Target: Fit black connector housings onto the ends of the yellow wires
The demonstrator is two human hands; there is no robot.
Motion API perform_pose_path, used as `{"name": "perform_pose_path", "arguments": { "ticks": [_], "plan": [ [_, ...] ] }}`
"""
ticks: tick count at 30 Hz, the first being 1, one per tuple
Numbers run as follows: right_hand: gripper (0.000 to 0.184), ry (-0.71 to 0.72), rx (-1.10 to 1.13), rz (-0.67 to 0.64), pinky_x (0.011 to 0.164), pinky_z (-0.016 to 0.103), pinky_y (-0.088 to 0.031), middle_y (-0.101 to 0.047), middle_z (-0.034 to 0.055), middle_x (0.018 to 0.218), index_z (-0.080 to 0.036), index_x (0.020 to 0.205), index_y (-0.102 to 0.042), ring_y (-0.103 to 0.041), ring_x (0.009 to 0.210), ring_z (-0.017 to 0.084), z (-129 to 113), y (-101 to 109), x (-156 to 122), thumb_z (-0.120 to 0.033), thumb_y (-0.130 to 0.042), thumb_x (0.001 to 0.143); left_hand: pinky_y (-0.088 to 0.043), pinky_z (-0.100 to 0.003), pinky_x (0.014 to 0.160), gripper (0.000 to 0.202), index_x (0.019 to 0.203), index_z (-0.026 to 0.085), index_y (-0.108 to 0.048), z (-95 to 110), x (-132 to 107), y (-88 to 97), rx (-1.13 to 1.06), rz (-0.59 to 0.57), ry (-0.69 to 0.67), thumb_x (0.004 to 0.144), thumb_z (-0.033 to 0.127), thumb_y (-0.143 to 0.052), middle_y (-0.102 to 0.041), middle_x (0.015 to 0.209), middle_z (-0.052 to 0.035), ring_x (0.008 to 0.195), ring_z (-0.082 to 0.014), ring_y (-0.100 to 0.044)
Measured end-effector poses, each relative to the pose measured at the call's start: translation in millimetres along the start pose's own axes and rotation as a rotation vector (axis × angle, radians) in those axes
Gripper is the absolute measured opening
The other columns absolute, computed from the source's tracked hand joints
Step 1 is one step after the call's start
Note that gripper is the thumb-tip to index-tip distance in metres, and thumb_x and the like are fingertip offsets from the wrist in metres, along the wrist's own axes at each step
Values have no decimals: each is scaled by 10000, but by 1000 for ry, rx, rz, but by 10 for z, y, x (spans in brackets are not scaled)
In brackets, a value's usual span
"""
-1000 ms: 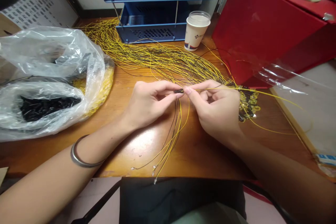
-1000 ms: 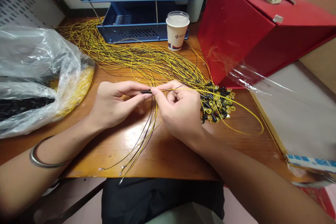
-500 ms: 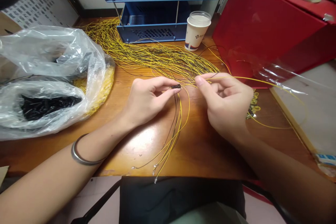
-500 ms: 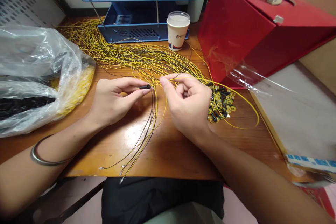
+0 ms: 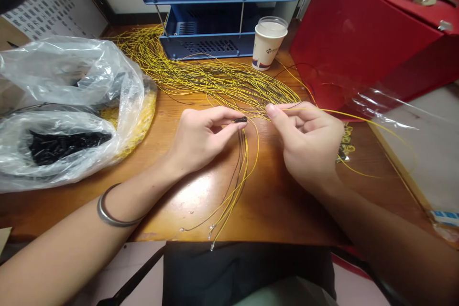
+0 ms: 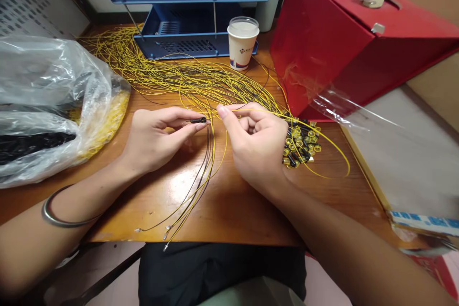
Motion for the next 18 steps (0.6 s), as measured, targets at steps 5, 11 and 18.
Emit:
{"name": "perform_pose_path", "arguments": {
  "ticks": [5,11,18],
  "plan": [
    [73,-88,134,-50,394,261,-252,-413,-55,470,-207,732,-716,-316,422,79,43,-3,-6,-223,-741,799,-565,-150,616,110,906,169,-784,7,3,-1,1,5,-19,823,228,-745,-793,825,-10,634,-99,-718],
    [93,-182,238,-83,394,253,-177,-405,-59,473,-196,744,-698,-274,415,63,81,-22,-8,-257,-743,798,-577,-163,623,116,911,173,-784,-5,1,-5,-25,11,6,821,237,-746,-793,827,-9,642,-105,-721],
    [113,-198,367,-157,399,262,-157,-360,-86,463,-193,760,-679,-229,401,53,68,-38,-36,-278,-746,790,-590,-166,635,119,913,164,-779,14,1,-14,-102,6,51,809,218,-758,-792,824,-11,631,-103,-720]
  ]
}}
Point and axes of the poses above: each hand's wrist, its own x-axis towards the middle knuckle, its own y-axis out of the back of the hand, z = x × y, the point moved 2 cm from there along x, towards the middle knuckle
